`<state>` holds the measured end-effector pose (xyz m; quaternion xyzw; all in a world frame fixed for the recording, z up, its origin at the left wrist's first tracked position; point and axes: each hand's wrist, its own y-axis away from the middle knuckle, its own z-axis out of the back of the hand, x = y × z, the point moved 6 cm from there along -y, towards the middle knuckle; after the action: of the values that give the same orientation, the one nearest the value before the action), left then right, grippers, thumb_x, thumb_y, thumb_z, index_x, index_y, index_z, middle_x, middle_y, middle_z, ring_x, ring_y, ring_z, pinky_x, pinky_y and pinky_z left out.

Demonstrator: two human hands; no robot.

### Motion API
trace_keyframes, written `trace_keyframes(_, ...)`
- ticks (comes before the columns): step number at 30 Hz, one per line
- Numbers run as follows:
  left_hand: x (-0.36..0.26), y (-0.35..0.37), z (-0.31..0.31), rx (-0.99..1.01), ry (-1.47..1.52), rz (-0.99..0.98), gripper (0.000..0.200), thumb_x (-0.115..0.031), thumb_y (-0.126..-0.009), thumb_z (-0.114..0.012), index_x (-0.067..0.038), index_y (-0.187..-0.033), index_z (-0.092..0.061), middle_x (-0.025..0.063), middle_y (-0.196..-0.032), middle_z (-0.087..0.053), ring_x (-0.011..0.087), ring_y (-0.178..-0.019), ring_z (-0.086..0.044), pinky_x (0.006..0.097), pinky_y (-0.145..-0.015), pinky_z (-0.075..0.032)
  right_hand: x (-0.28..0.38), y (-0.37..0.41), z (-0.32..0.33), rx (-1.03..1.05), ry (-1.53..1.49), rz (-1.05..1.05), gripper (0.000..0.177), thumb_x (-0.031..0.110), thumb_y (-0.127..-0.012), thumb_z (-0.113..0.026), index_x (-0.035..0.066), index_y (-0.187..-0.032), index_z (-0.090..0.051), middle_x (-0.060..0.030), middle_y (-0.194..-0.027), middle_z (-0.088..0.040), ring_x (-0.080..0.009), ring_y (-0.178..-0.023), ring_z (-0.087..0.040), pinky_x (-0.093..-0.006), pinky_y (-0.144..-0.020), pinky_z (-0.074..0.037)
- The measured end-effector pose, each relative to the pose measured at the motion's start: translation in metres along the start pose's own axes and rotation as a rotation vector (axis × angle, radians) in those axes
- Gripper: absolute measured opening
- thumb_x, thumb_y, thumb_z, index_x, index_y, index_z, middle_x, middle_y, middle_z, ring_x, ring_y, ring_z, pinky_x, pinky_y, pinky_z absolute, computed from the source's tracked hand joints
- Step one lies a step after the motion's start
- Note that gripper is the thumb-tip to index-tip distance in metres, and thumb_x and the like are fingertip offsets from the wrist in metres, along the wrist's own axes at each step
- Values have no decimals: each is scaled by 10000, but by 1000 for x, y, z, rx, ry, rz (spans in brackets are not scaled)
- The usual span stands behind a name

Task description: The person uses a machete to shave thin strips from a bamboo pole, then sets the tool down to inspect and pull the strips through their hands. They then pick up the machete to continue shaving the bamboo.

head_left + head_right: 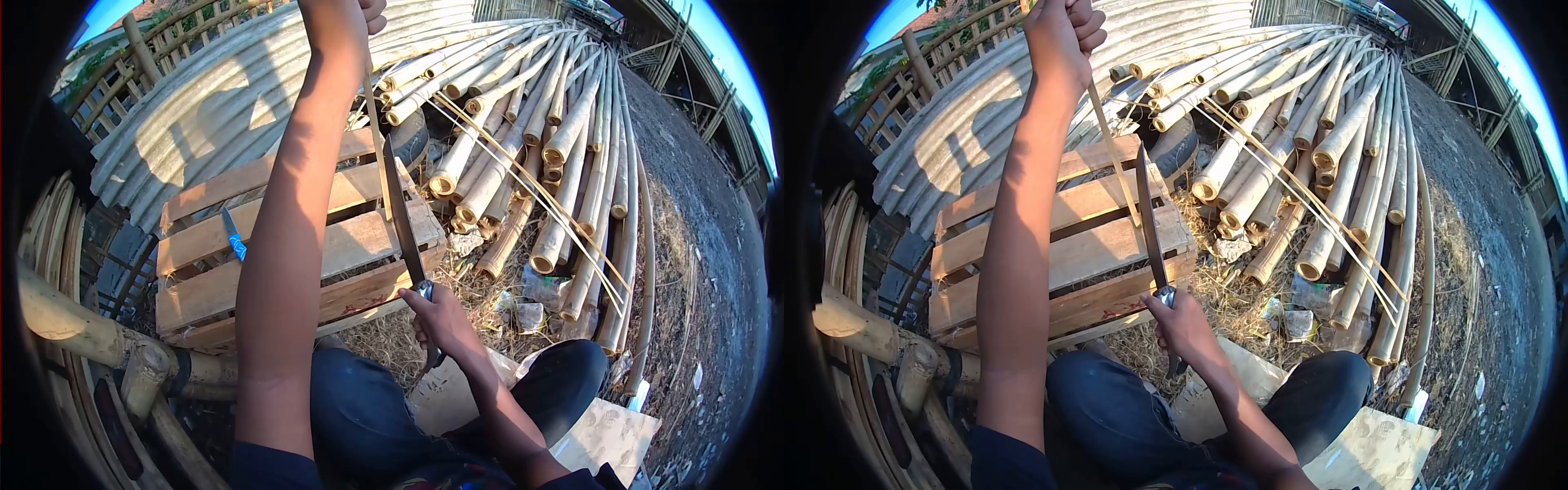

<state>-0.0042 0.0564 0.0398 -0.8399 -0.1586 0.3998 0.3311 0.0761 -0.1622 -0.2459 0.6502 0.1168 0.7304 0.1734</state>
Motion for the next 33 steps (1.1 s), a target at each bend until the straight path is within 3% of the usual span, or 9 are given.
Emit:
trace_keyframes(7,7,3,-16,75,-5,37,344,-262,-1040,-394,-146,-718,-365,-60,-506,-251,55,-362,-217,244,-346,-157,19,-2,16,-40,171,182,385,356,-938,-616,1,-816,-530,-37,-541,-509,-126,-445,-516,-279,-421,-405)
trace_keyframes(9,7,2,-12,51,-58,32,337,-271,-1039,-394,-146,-727,-370,-58,-510,-261,56,-365,-223,242,-342,-160,8,3,20,73,39,31,366,341,-939,-618,10,-812,-528,-28,-537,-498,-120,-432,-500,-273,-406,-387)
trace_keyframes(11,10,0,-11,38,-63,92,337,-282,-1039,-392,-147,-730,-372,-60,-516,-268,57,-368,-225,241,-339,-164,6,1,23,63,4,52,355,329,-935,-626,17,-806,-515,-19,-533,-476,-112,-423,-485,-276,-387,-372)
trace_keyframes(17,8,2,-10,77,0,122,376,-362,-1035,-416,-158,-722,-376,-65,-517,-250,57,-369,-219,238,-341,-150,99,10,9,27,-214,235,363,333,-936,-632,37,-809,-464,-16,-525,-460,-109,-392,-458,-284,-368,-374)
trace_keyframes(20,1,4,-3,60,18,38,425,-410,-1000,-501,-154,-687,-368,-77,-539,-187,43,-424,-145,247,-395,-92,94,-11,-7,38,-274,286,383,350,-937,-630,37,-803,-455,-20,-524,-461,-119,-388,-465,-292,-368,-385)
trace_keyframes(23,-4,8,2,4,9,41,422,-410,-1002,-496,-154,-690,-369,-80,-541,-184,44,-431,-144,245,-399,-97,28,-8,-21,-16,-297,96,334,303,-961,-592,22,-814,-484,-25,-508,-476,-127,-387,-472,-285,-369,-391)
trace_keyframes(27,-4,13,-13,96,-6,82,419,-412,-1007,-485,-154,-698,-372,-78,-541,-181,44,-431,-139,246,-400,-96,23,-5,-14,-59,-240,23,325,294,-962,-590,37,-801,-475,-23,-503,-472,-125,-386,-468,-284,-368,-381)
trace_keyframes(30,3,11,-19,138,20,86,402,-400,-1015,-465,-146,-716,-378,-68,-530,-220,50,-402,-177,241,-374,-125,66,-20,-10,47,-379,248,348,302,-958,-596,50,-764,-454,-18,-512,-471,-124,-388,-465,-288,-367,-366)
trace_keyframes(33,8,6,-22,133,10,101,401,-389,-1032,-423,-146,-716,-377,-63,-514,-253,57,-369,-211,240,-347,-152,32,-21,-17,-5,-379,87,367,330,-952,-599,39,-769,-473,-26,-513,-467,-133,-390,-466,-290,-376,-374)
